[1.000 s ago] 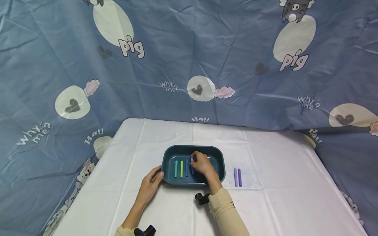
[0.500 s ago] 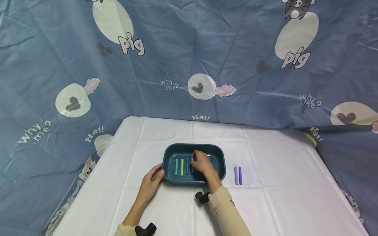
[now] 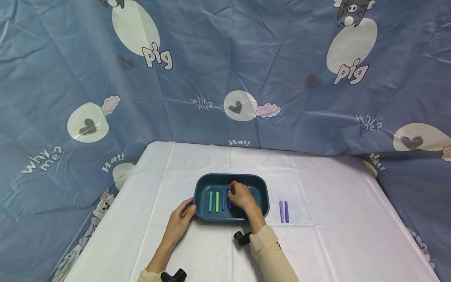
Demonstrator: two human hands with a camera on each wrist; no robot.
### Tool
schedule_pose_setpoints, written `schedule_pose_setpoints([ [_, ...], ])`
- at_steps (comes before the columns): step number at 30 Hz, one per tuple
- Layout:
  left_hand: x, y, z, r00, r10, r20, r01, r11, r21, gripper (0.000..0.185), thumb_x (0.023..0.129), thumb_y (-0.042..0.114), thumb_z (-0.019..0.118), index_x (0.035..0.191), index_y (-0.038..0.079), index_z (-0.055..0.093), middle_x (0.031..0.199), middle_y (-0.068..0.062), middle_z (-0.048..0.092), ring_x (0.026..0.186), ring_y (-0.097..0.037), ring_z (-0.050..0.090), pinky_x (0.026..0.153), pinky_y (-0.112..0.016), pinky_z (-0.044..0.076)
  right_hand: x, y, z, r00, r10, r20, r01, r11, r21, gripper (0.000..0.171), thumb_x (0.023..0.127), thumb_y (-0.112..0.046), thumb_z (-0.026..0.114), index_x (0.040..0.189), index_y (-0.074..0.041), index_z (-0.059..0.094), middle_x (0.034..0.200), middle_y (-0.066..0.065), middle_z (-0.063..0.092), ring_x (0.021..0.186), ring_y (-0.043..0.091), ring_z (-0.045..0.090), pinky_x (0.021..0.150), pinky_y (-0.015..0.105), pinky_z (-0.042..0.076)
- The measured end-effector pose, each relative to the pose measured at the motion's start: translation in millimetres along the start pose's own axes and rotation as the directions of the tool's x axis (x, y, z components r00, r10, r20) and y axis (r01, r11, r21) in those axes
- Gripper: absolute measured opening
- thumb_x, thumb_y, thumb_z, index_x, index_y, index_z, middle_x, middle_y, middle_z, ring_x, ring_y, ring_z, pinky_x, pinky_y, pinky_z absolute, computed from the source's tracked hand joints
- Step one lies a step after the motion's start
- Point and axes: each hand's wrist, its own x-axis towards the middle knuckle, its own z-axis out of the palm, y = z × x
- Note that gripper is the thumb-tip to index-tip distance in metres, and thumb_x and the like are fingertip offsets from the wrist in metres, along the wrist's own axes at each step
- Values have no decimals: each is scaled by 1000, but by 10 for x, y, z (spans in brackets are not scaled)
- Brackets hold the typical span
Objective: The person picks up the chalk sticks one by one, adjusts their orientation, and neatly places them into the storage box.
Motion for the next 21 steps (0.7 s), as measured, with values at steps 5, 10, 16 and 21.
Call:
schedule_pose_setpoints([
  [5, 6, -11, 13, 1000, -8, 2, 8, 1000, 0, 45, 93, 37, 59, 132, 15, 54, 124, -9, 64, 114, -18, 62, 100, -35, 48, 1, 22, -32, 999, -38, -31, 38, 999, -3, 21, 87, -5, 61, 107, -3, 61, 86, 9, 67, 61, 12, 61, 55, 27, 52],
  [10, 6, -10, 5, 1000, -10, -2, 10, 1000, -4, 46, 93, 39, 59, 132, 16, 54, 124, -8, 65, 114, -18, 62, 101, -37, 48, -4, 23, -78, 992, -97, -86, 96, 995, -16, 20, 87, -8, 63, 107, -5, 62, 87, 6, 68, 73, 14, 62, 64, 30, 50],
  [16, 12, -1, 2, 1000, -14, -2, 14, 1000, 12, 44, 93, 38, 58, 132, 17, 54, 121, -6, 66, 114, -16, 62, 103, -37, 46, -17, -2, -140, 990, -129, -65, 132, 990, 57, 24, 89, -10, 63, 112, -5, 60, 94, 6, 66, 89, 22, 66, 71, 33, 55],
  [21, -39, 193, -37, 1000, -5, 22, 6, 1000, -2, 45, 95, 30, 57, 133, 7, 53, 124, -14, 64, 115, -24, 62, 101, -40, 47, -36, 30, -165, 983, -183, -27, 185, 979, 85, 29, 89, -10, 63, 117, -4, 57, 96, 7, 64, 87, 21, 66, 69, 31, 56],
])
